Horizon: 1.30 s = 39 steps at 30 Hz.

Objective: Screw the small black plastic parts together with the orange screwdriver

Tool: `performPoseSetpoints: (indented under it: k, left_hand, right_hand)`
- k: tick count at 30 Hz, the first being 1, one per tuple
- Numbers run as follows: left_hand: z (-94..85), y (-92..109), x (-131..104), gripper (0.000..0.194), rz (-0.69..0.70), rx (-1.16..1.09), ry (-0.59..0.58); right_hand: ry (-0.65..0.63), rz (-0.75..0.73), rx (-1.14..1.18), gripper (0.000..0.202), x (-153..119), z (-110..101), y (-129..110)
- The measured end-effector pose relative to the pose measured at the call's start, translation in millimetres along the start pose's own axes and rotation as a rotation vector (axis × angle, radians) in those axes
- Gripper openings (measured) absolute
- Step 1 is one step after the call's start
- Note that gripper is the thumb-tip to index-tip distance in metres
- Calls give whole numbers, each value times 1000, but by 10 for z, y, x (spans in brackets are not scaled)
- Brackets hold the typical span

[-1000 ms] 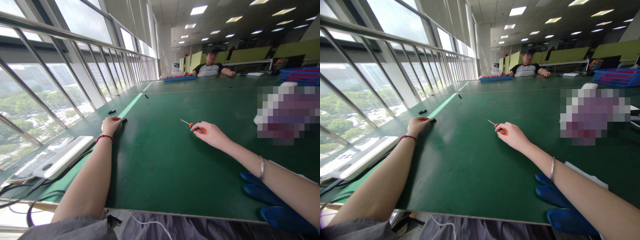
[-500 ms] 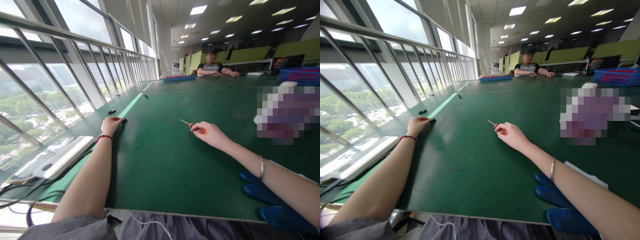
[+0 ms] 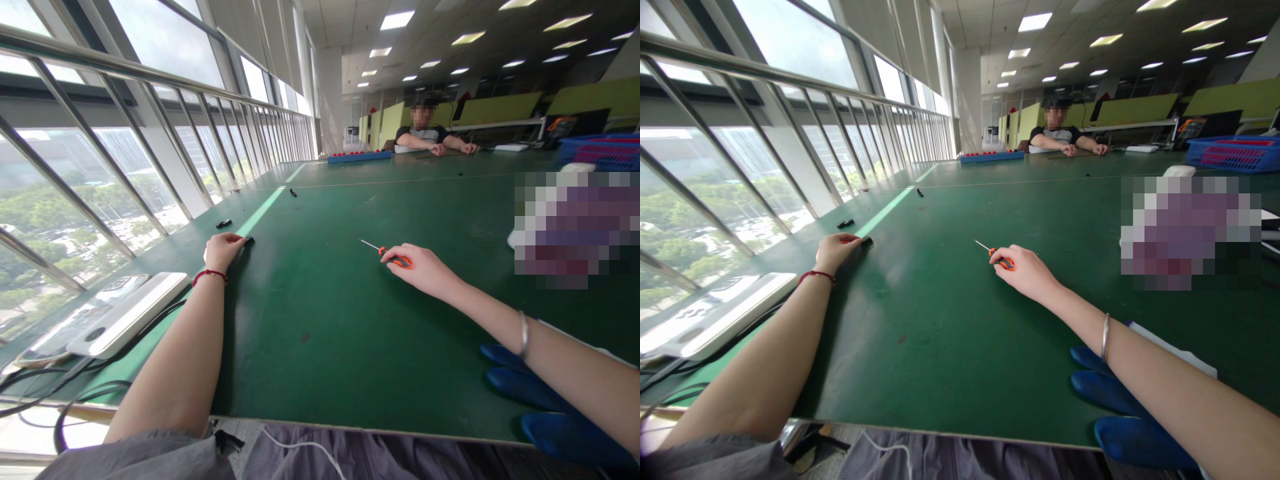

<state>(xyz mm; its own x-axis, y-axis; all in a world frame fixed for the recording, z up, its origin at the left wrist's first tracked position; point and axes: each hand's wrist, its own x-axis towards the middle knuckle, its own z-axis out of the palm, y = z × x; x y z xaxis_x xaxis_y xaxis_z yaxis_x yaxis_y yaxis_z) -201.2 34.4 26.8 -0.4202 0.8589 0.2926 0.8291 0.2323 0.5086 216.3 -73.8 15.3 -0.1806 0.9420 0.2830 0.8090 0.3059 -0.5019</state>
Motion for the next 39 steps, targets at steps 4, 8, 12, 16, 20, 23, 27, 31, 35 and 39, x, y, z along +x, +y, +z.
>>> performPoseSetpoints:
  k: [4,8,12,16,20,23,27,31,35,39]
  left_hand:
    - [1,-2,1,36,9,2,-3]
    - [12,-12,16,35,14,2,3]
    - [20,-19,22,35,13,-4,1]
    - [35,-26,32,35,12,-12,-6]
    - [52,-26,50,32,25,-11,-7]
    - [56,-7,54,31,19,16,-10]
    - [66,31,48,29,38,84,-3]
    - [89,48,48,29,53,86,3]
    - [99,57,52,28,38,45,-5]
    - [102,89,45,28,4,38,-4]
  right_hand:
    - [-2,-6,-2,21,-1,3,4]
    - [6,-14,-8,21,3,7,12]
    - [10,-18,-8,20,8,13,19]
    - [0,-11,0,20,7,15,16]
    - [3,-13,7,20,7,18,20]
    - [16,-23,8,20,8,20,24]
    - [16,-21,-2,21,6,20,22]
    - [24,-26,-4,20,5,21,18]
    - [12,-17,-2,20,5,18,8]
    - [-6,3,11,22,3,10,-6]
